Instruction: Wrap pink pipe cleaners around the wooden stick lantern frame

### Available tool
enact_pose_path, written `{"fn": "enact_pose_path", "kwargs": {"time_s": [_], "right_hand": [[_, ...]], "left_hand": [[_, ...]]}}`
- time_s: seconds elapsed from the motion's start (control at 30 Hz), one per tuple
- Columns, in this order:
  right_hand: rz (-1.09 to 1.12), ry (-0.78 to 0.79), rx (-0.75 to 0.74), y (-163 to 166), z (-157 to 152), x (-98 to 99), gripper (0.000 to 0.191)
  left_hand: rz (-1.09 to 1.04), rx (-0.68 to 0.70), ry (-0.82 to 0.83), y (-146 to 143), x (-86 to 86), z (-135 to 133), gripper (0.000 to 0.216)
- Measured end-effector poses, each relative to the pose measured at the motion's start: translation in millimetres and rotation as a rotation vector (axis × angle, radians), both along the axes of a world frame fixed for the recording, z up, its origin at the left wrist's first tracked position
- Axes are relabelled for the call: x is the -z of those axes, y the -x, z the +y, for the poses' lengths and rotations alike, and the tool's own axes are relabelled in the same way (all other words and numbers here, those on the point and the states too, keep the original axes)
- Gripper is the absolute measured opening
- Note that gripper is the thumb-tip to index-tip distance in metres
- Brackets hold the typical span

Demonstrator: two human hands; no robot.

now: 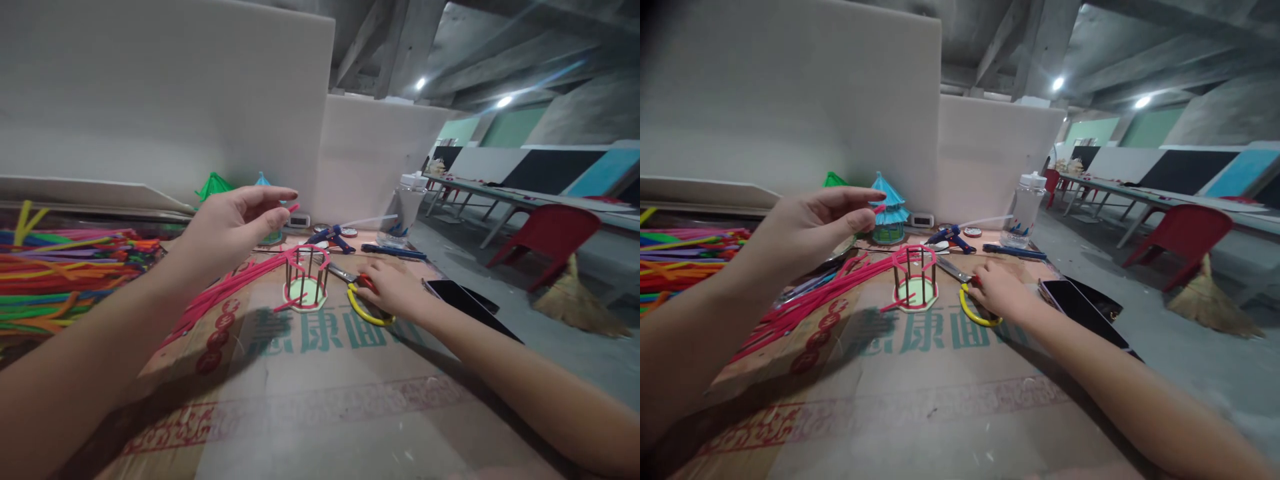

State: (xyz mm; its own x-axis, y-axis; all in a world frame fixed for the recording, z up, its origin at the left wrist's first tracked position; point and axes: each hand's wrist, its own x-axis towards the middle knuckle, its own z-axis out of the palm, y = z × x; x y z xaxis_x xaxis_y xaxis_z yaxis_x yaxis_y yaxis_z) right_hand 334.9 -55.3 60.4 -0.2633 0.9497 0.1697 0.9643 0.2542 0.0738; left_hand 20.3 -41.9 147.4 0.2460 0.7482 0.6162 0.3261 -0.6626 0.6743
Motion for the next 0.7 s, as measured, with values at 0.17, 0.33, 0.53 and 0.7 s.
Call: {"fn": "enact_pose_path", "kwargs": {"time_s": [0.17, 0.33, 0.53, 0.7], "right_hand": [[-0.095, -0.139, -0.419, 35.0, -33.8, -8.6, 0.035], [-0.294, 0.039, -0.607, 104.8, -61.7, -13.3, 0.033], [-0.451, 0.184, -0.427, 150.7, -40.0, -4.2, 0.039], [-0.069, 0.186, -0.604, 140.7, -47.7, -14.2, 0.037]], "left_hand": [[-0.049, 0.03, -0.034, 0.9, -2.9, -3.4, 0.036], [-0.081, 0.08, -0.054, 0.0, -4.5, -6.2, 0.029], [-0.086, 0.08, -0.104, -1.3, -5.1, -8.7, 0.027], [-0.116, 0.088, -0.112, -0.2, -6.6, -9.5, 0.026]]}}
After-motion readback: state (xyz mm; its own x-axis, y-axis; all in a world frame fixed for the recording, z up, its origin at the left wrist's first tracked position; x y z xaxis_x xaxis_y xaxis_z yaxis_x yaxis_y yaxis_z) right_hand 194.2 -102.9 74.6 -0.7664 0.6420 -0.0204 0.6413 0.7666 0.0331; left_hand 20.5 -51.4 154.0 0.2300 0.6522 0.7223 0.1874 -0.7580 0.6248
